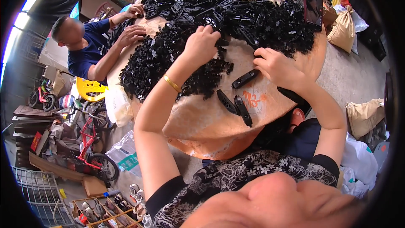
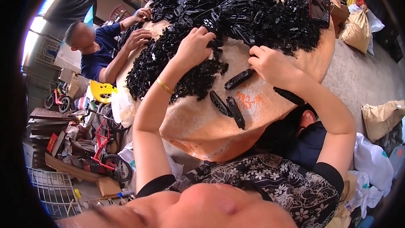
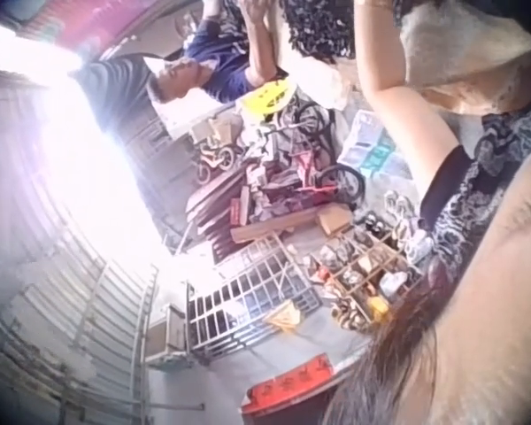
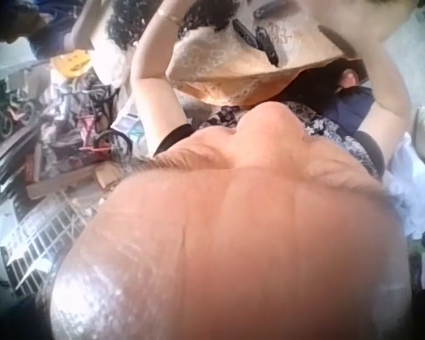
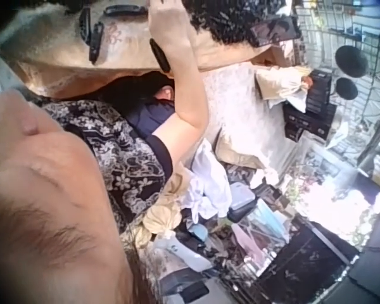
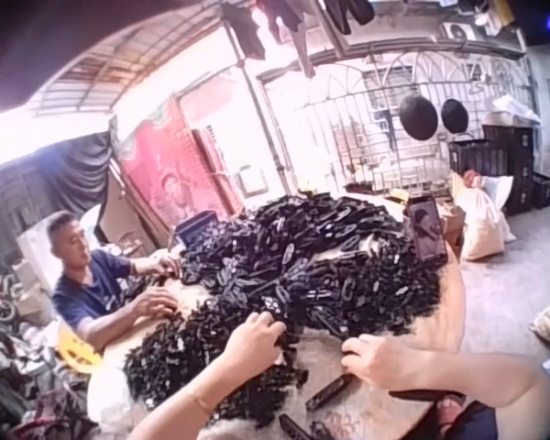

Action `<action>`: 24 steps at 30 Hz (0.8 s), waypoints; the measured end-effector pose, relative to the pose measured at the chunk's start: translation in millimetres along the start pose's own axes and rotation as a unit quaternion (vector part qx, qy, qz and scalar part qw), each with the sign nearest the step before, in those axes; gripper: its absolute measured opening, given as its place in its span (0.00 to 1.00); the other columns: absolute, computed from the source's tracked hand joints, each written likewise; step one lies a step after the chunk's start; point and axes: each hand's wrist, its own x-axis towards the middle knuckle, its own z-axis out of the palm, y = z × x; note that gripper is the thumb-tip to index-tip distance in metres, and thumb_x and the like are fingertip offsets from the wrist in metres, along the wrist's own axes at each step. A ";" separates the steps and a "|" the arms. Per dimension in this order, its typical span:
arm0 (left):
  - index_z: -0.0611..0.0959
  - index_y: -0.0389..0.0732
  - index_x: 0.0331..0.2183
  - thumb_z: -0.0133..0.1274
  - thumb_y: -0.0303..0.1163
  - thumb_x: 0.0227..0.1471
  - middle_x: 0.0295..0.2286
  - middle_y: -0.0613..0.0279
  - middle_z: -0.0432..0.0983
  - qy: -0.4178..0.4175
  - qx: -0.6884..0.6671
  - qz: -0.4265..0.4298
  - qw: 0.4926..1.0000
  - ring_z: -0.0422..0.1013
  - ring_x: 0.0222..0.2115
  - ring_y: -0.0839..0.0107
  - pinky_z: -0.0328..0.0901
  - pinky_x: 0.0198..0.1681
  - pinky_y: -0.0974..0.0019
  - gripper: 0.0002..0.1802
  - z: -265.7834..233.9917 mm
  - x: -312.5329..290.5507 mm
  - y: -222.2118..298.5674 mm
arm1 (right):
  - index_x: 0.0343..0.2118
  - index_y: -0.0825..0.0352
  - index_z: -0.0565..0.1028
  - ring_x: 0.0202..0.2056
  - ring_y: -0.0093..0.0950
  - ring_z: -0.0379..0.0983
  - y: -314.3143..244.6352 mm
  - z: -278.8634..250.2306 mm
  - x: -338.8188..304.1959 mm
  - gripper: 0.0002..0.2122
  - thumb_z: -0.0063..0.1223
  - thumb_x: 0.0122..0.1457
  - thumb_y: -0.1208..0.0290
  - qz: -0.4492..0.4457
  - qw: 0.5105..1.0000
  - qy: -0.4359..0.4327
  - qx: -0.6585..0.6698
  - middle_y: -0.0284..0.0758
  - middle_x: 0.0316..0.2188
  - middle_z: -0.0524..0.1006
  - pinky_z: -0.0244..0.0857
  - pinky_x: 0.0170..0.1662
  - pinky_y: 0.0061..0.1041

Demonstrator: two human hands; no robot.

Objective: The person assembles small black plastic components by hand on a table.

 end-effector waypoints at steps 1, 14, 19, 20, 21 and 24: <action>0.78 0.41 0.34 0.55 0.29 0.37 0.34 0.55 0.70 -0.002 -0.032 -0.007 0.999 0.67 0.39 0.57 0.67 0.39 0.59 0.15 -2.7 0.0 9.0 | 0.31 0.70 0.71 0.36 0.38 0.69 -0.9 -3.9 -1.8 0.08 0.54 0.47 0.77 0.001 1.000 -0.003 0.000 0.40 0.36 0.69 0.66 0.38 0.31; 0.73 0.32 0.33 0.45 0.15 0.36 0.31 0.48 0.70 0.057 -0.140 -0.037 0.988 0.64 0.37 0.52 0.63 0.41 0.58 0.16 6.5 -11.5 30.0 | 0.33 0.69 0.72 0.36 0.38 0.70 12.8 -19.0 -6.1 0.10 0.54 0.45 0.78 0.087 0.994 -0.009 0.071 0.40 0.30 0.73 0.65 0.40 0.33; 0.76 0.33 0.32 0.55 0.19 0.38 0.27 0.51 0.73 0.131 -0.233 -0.083 0.960 0.67 0.33 0.54 0.64 0.39 0.59 0.13 -15.0 -7.7 34.8 | 0.31 0.69 0.71 0.36 0.38 0.70 12.2 -24.8 -2.0 0.09 0.52 0.43 0.78 0.168 0.980 -0.066 0.081 0.39 0.30 0.73 0.65 0.40 0.33; 0.76 0.35 0.35 0.60 0.27 0.44 0.24 0.59 0.73 0.157 -0.250 -0.078 0.952 0.69 0.22 0.71 0.66 0.28 0.70 0.15 -18.2 -6.7 34.1 | 0.31 0.69 0.71 0.36 0.38 0.70 11.5 -24.1 -1.2 0.09 0.52 0.43 0.78 0.168 0.980 -0.066 0.082 0.39 0.30 0.73 0.65 0.40 0.33; 0.76 0.35 0.35 0.60 0.27 0.44 0.24 0.59 0.73 0.157 -0.250 -0.079 0.952 0.69 0.22 0.71 0.66 0.28 0.70 0.15 -21.8 -6.0 35.4 | 0.29 0.69 0.71 0.35 0.38 0.70 10.2 -23.3 -0.7 0.08 0.52 0.43 0.78 0.150 0.985 -0.059 0.059 0.39 0.29 0.72 0.65 0.39 0.33; 0.73 0.33 0.39 0.56 0.27 0.50 0.27 0.61 0.75 0.057 -0.628 -0.207 0.748 0.70 0.19 0.78 0.68 0.24 0.75 0.14 -21.5 -4.1 44.5 | 0.26 0.68 0.70 0.33 0.38 0.70 5.8 -19.5 2.6 0.06 0.51 0.43 0.79 0.124 0.991 -0.040 0.023 0.39 0.27 0.72 0.65 0.38 0.33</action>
